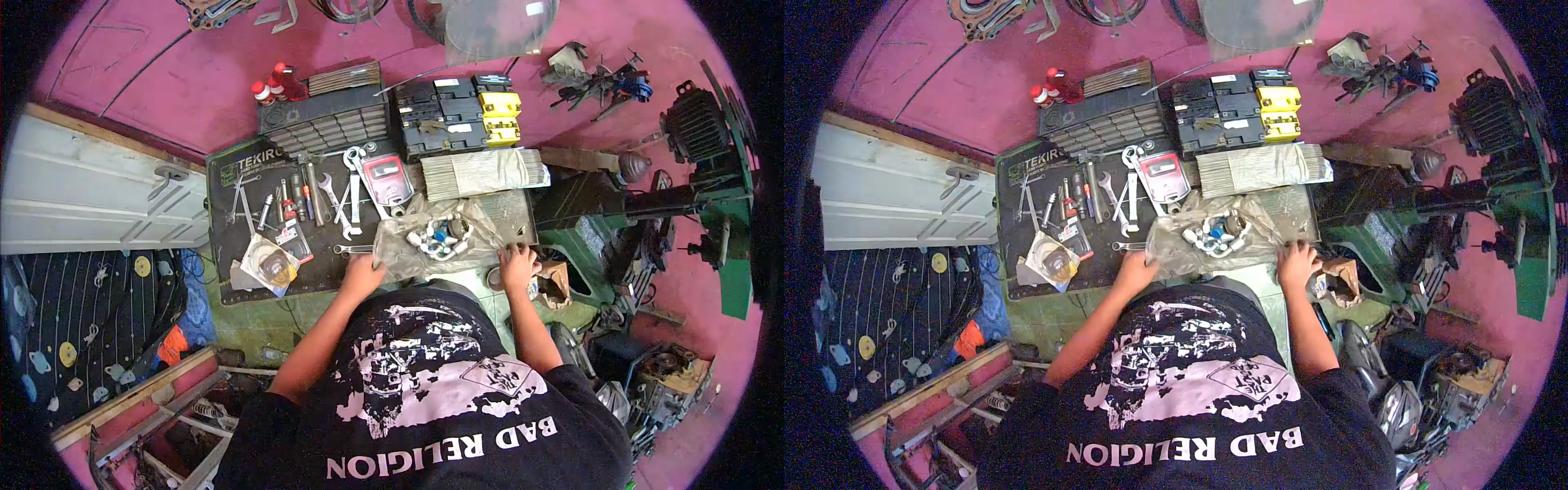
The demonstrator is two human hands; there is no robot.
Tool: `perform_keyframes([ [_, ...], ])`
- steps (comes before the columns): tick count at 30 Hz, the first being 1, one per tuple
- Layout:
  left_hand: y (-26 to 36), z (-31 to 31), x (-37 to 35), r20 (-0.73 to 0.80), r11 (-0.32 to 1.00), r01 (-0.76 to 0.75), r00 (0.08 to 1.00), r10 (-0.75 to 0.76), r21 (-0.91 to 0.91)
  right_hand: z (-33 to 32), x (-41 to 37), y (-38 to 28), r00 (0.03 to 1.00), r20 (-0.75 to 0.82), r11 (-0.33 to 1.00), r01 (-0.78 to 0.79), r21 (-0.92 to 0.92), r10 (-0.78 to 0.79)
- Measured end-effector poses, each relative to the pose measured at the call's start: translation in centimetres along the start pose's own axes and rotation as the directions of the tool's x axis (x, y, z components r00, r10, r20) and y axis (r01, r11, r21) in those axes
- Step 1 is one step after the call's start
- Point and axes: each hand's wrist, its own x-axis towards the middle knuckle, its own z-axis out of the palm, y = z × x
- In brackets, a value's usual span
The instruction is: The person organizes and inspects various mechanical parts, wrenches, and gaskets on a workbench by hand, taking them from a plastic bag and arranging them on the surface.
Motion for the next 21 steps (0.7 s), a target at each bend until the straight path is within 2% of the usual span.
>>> perform_keyframes([
  [1,0.5,0.2,0.7,0.015,0.969,-0.033,0.999,0.037,-0.246,0.0,0.1,0.2,1.000,-0.002,1.000,-0.004,-0.002,0.004],
  [2,1.2,0.5,1.4,-0.070,0.952,-0.154,0.988,0.141,-0.264,0.0,0.5,0.1,0.999,0.011,0.996,-0.035,0.080,0.035],
  [3,2.6,-0.2,2.0,-0.070,0.951,-0.158,0.987,0.145,-0.265,-0.2,0.9,-0.1,0.998,0.025,0.985,-0.066,0.162,0.062],
  [5,6.4,-2.2,2.8,0.140,0.961,-0.125,0.977,0.163,-0.248,-1.9,1.0,-1.6,1.000,-0.011,0.983,-0.016,0.183,0.018],
  [7,7.7,0.1,4.0,0.031,0.920,-0.337,0.936,0.350,-0.199,-2.8,1.4,-2.8,0.996,0.081,0.823,-0.081,0.563,0.043],
  [9,9.7,1.8,4.9,0.045,0.867,-0.468,0.875,0.481,-0.173,-3.9,1.2,-4.6,0.997,0.040,0.788,0.032,0.615,-0.072],
  [11,12.7,2.3,4.6,0.086,0.873,-0.472,0.872,0.483,-0.120,-6.0,0.7,-7.0,0.960,0.202,0.706,-0.006,0.708,-0.194],
  [12,13.3,3.1,4.8,0.160,0.879,-0.465,0.864,0.477,-0.108,-6.6,-0.3,-7.9,0.938,0.135,0.618,0.098,0.780,-0.319],
  [13,13.7,3.7,4.7,0.162,0.878,-0.465,0.863,0.478,-0.112,-7.2,-1.1,-8.4,0.900,0.056,0.512,0.193,0.837,-0.432],
  [14,14.1,4.3,4.6,0.136,0.894,-0.439,0.884,0.448,-0.091,-7.8,-1.0,-8.4,0.838,0.252,0.708,0.207,0.675,-0.485],
  [15,14.3,4.6,4.5,0.108,0.909,-0.412,0.902,0.417,-0.070,-8.8,-1.4,-8.6,0.838,0.254,0.711,0.206,0.673,-0.483],
  [17,14.1,4.8,4.4,0.129,0.907,-0.417,0.898,0.421,-0.055,-10.6,-2.4,-9.1,0.795,0.249,0.749,0.343,0.567,-0.553],
  [19,14.2,4.1,3.8,0.129,0.893,-0.444,0.883,0.451,-0.078,-8.8,-2.4,-8.9,0.799,0.240,0.724,0.315,0.614,-0.552],
  [21,14.5,3.5,3.4,0.145,0.892,-0.449,0.880,0.452,-0.058,-7.2,-2.7,-9.3,0.879,0.100,0.773,0.350,0.529,-0.466],
])
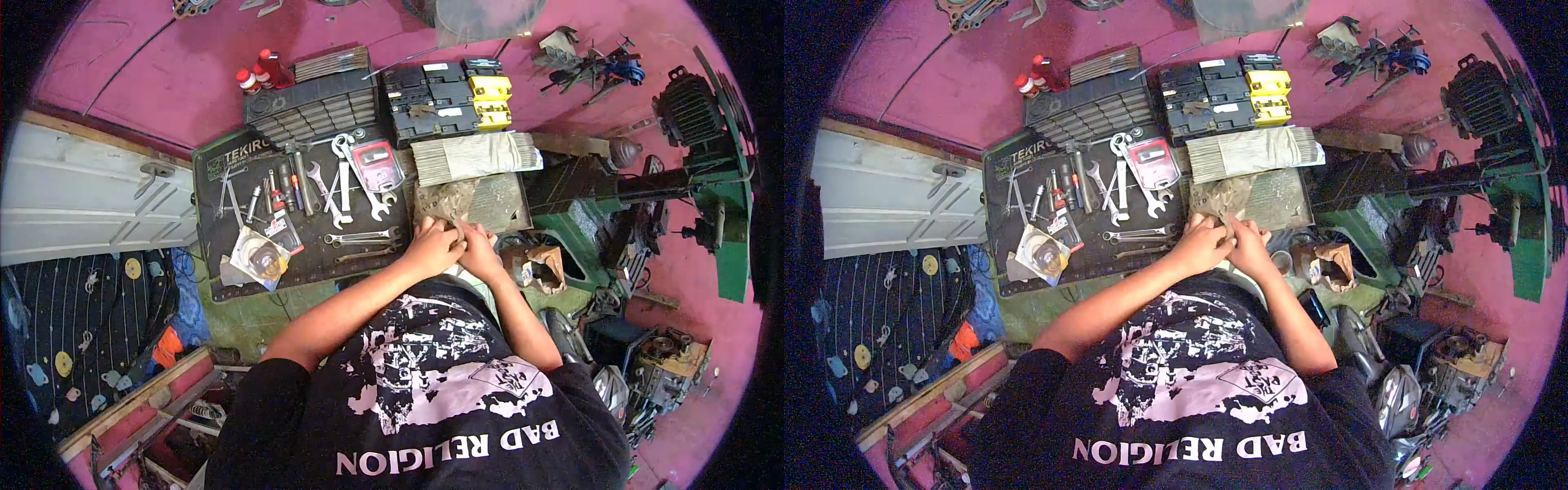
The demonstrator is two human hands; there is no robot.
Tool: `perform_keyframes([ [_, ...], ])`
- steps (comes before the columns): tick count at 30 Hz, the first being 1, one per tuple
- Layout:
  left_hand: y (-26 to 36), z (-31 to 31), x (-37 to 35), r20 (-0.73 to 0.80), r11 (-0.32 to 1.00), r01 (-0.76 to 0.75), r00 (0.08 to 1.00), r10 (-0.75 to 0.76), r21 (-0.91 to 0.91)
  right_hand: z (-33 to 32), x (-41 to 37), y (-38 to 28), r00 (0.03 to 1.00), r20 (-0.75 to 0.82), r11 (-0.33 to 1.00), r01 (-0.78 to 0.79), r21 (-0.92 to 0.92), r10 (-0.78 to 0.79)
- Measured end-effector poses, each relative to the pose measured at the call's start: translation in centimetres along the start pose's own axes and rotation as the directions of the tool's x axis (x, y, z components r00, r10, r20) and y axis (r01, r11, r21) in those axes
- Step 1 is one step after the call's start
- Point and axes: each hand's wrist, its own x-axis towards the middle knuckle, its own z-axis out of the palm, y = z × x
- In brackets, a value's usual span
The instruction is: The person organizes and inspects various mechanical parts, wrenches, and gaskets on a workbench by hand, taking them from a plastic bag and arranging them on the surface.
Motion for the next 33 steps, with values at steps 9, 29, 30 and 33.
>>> perform_keyframes([
  [9,-7.8,-2.8,1.0,-0.567,0.924,0.381,0.754,-0.332,-0.034,0.0,0.8,1.4,0.975,-0.179,0.991,-0.131,-0.003,0.129],
  [29,-25.9,-15.0,-17.9,-0.505,0.646,0.645,0.430,-0.749,-0.408,-2.5,1.9,-6.1,0.975,-0.202,0.948,-0.146,-0.281,0.091],
  [30,-26.8,-16.0,-19.7,-0.503,0.609,0.693,0.396,-0.768,-0.385,-2.2,2.1,-7.4,0.962,-0.270,0.946,-0.134,-0.295,0.052],
  [33,-25.5,-18.9,-21.9,-0.498,0.511,0.574,0.197,-0.845,-0.640,-1.4,3.1,-12.1,0.951,-0.305,0.932,-0.063,-0.357,-0.052],
])
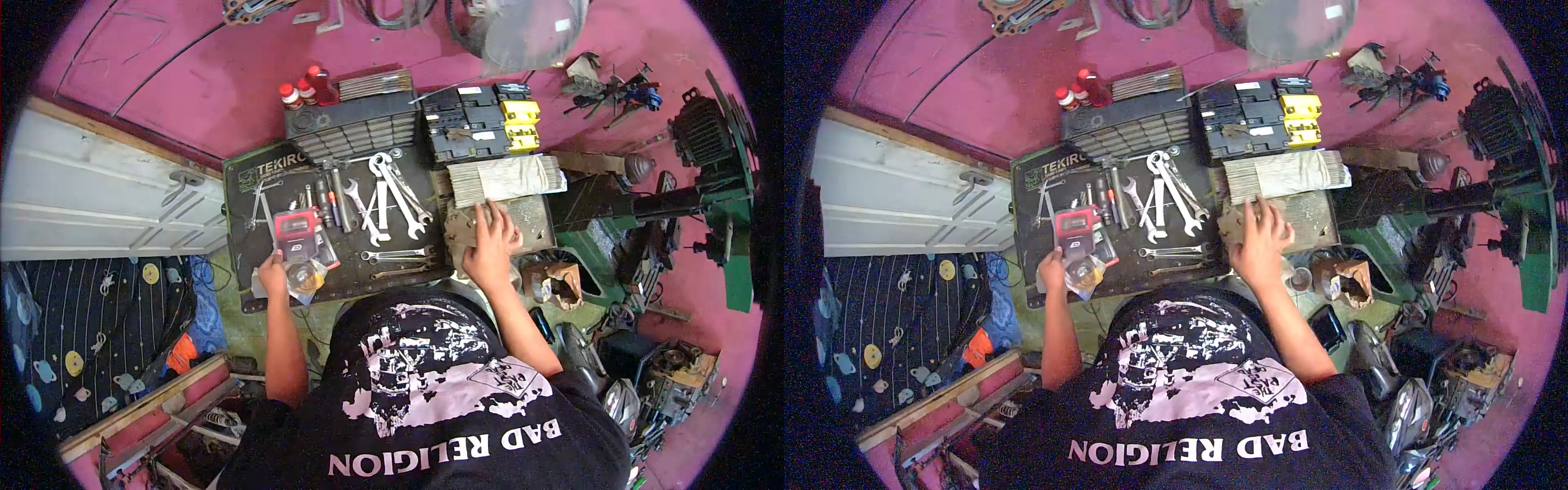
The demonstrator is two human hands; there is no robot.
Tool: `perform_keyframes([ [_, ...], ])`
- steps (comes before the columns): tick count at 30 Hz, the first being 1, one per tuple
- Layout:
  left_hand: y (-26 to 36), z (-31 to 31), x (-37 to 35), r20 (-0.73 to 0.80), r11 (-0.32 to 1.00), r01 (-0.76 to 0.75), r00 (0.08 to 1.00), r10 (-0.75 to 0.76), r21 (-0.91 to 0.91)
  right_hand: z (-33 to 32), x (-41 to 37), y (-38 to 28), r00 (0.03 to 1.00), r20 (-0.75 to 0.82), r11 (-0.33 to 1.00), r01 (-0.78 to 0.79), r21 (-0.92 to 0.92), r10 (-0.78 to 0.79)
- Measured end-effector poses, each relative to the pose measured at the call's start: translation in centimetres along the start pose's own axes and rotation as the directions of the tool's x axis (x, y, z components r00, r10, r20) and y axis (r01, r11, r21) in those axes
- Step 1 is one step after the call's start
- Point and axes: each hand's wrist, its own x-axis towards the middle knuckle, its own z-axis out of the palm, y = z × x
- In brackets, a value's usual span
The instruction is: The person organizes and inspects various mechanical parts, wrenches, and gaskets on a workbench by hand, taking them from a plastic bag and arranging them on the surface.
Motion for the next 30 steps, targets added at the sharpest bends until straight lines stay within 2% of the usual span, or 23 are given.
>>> perform_keyframes([
  [2,-1.0,-0.7,1.7,-0.060,0.999,-0.029,0.998,0.026,-0.046,1.2,0.5,-2.7,0.983,-0.094,0.987,0.159,-0.014,-0.160],
  [3,-2.0,-0.9,2.9,-0.116,0.994,-0.062,0.992,0.051,-0.090,1.9,0.7,-4.3,0.978,-0.052,0.979,0.203,0.031,-0.201],
  [4,-4.1,-1.1,5.3,-0.065,0.991,0.002,0.998,-0.011,-0.131,2.6,1.1,-6.0,0.966,-0.025,0.965,0.258,0.049,-0.257],
  [5,-5.0,-0.8,6.5,-0.075,0.991,0.005,0.997,-0.015,-0.131,3.4,1.5,-7.9,0.950,0.001,0.948,0.312,0.068,-0.313],
  [7,-5.6,-0.5,8.6,-0.163,0.983,-0.007,0.986,-0.023,-0.182,5.9,2.3,-11.0,0.898,0.098,0.900,0.416,0.128,-0.428],
  [9,-6.0,-0.5,10.4,-0.136,0.971,0.032,0.988,-0.066,-0.238,8.9,3.2,-14.3,0.863,0.202,0.884,0.436,0.165,-0.463],
  [11,-6.6,-0.8,12.1,-0.157,0.983,0.085,0.981,-0.110,-0.161,13.9,4.2,-16.6,0.800,0.372,0.878,0.464,0.113,-0.471],
  [12,-6.1,-1.0,11.8,-0.169,0.986,0.021,0.984,-0.049,-0.166,16.5,4.5,-17.4,0.798,0.370,0.876,0.467,0.117,-0.475],
  [13,-5.6,-1.4,11.9,-0.186,0.999,0.020,0.982,-0.028,-0.047,18.9,4.6,-18.2,0.821,0.354,0.890,0.447,0.089,-0.448],
  [15,-7.9,-2.0,13.7,-0.138,0.997,0.014,0.990,-0.025,-0.078,20.6,4.8,-19.6,0.864,0.325,0.919,0.390,0.054,-0.385],
  [17,-7.4,-3.1,12.9,-0.176,0.989,-0.033,0.984,0.008,-0.141,23.5,5.3,-19.4,0.887,0.267,0.920,0.391,-0.005,-0.376],
  [19,-8.0,-4.4,13.1,-0.110,0.983,-0.017,0.994,-0.003,-0.181,23.9,5.9,-19.0,0.887,0.223,0.907,0.420,-0.030,-0.404],
  [21,-9.1,-5.8,14.0,-0.119,0.994,-0.007,0.993,-0.007,-0.113,20.7,6.8,-18.8,0.889,0.334,0.936,0.348,-0.050,-0.313],
  [23,-10.3,-6.7,14.9,-0.174,0.995,0.024,0.984,-0.040,-0.093,18.9,7.1,-18.5,0.895,0.344,0.955,0.296,0.013,-0.283],
  [24,-10.9,-7.1,15.0,-0.221,0.999,-0.040,0.975,0.035,-0.017,20.1,6.9,-18.2,0.904,0.305,0.940,0.335,-0.065,-0.301],
  [25,-10.1,-7.4,14.6,-0.214,0.999,-0.039,0.976,0.034,-0.018,20.0,6.7,-18.5,0.905,0.306,0.941,0.330,-0.070,-0.295],
  [27,-8.5,-8.1,13.5,-0.205,0.953,-0.037,0.973,0.103,0.301,20.0,6.3,-19.9,0.926,0.270,0.956,0.289,-0.055,-0.265],
  [28,-7.8,-7.5,12.6,-0.281,0.896,-0.113,0.926,0.252,0.429,20.1,6.3,-20.7,0.912,0.331,0.959,0.277,-0.061,-0.242],
  [29,-6.9,-6.6,11.6,-0.241,0.834,-0.161,0.913,0.330,0.528,20.2,6.2,-21.5,0.913,0.331,0.960,0.274,-0.062,-0.239],
  [30,-4.6,-5.6,10.0,-0.193,0.758,-0.207,0.895,0.402,0.619,20.4,6.1,-22.1,0.904,0.289,0.945,0.329,-0.001,-0.314],
])
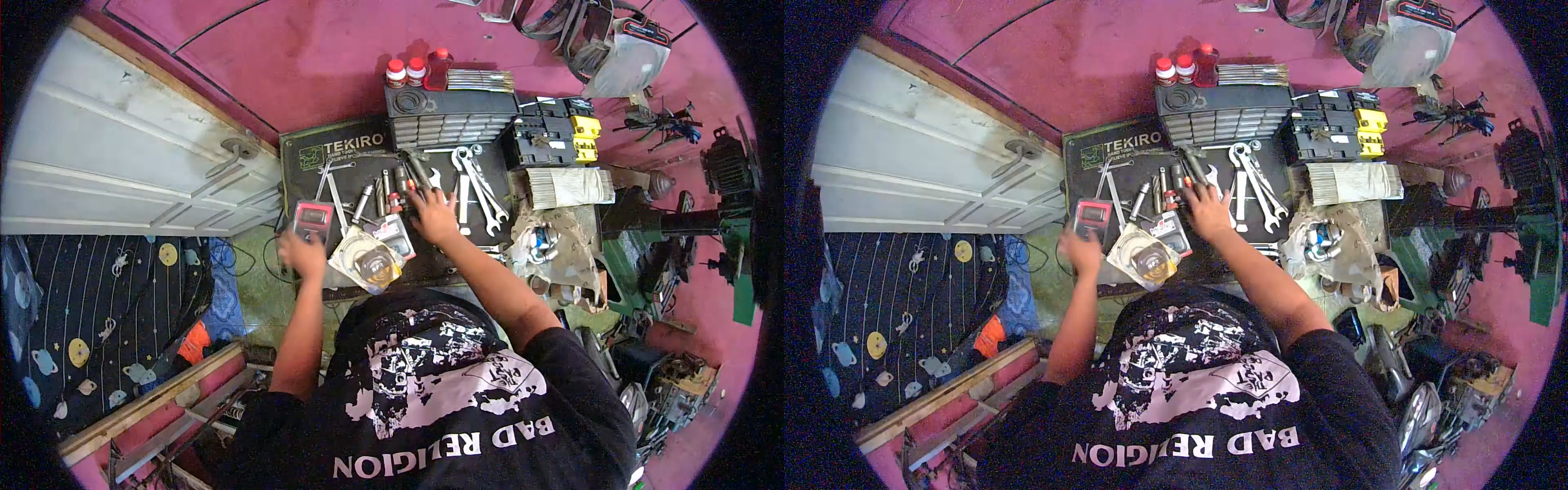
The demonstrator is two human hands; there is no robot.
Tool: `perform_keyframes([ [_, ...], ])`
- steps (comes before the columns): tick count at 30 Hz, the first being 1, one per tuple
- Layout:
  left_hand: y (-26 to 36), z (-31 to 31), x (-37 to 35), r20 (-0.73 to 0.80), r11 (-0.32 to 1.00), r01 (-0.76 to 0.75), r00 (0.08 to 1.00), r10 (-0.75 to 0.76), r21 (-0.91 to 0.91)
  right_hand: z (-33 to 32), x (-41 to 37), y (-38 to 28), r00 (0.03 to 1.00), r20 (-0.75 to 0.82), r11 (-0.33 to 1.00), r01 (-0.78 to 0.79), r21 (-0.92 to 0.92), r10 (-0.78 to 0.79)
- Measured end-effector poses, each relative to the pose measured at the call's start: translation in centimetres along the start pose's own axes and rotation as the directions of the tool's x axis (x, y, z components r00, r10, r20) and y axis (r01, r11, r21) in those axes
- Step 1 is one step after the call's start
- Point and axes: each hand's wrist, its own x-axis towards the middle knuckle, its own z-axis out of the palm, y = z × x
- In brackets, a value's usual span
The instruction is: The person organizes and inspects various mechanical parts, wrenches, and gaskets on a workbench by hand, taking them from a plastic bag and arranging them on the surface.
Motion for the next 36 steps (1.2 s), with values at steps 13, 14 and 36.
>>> perform_keyframes([
  [13,14.4,3.0,-5.5,0.479,0.853,-0.421,0.706,0.522,-0.309,0.8,3.5,-1.6,0.990,0.015,0.988,0.138,-0.067,-0.138],
  [14,14.3,3.6,-5.6,0.465,0.847,-0.450,0.708,0.532,-0.285,0.9,3.3,-1.5,0.983,0.021,0.980,0.183,-0.077,-0.182],
  [36,33.1,-1.6,-22.4,0.210,0.197,-0.783,0.087,0.974,-0.590,-10.2,-21.5,19.9,0.974,-0.187,0.954,-0.069,0.292,0.128],
])
